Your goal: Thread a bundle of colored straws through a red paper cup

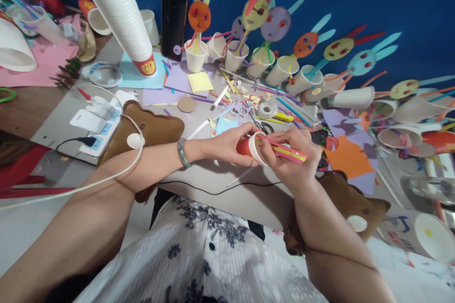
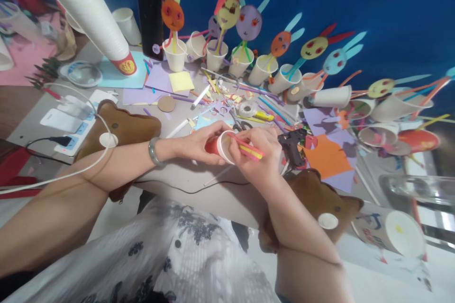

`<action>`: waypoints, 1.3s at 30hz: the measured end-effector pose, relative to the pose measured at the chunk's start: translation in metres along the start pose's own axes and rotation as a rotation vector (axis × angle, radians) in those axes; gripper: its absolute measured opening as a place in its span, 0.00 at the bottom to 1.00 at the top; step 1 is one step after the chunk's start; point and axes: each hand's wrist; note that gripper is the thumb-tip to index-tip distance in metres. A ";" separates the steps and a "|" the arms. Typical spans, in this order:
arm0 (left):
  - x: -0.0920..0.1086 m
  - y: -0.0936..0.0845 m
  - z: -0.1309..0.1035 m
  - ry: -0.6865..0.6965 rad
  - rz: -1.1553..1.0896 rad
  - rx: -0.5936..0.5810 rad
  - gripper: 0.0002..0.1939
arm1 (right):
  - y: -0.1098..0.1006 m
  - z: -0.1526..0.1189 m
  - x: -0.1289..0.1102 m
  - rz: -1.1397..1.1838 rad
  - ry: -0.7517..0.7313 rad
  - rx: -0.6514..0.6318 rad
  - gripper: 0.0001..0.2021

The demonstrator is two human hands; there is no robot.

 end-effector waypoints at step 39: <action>-0.012 -0.006 0.004 0.059 -0.108 0.067 0.38 | 0.010 -0.006 0.003 0.005 0.089 0.050 0.04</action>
Point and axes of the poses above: each hand's wrist, its own z-axis towards the middle knuckle, its own y-axis out of the palm, x = y × z
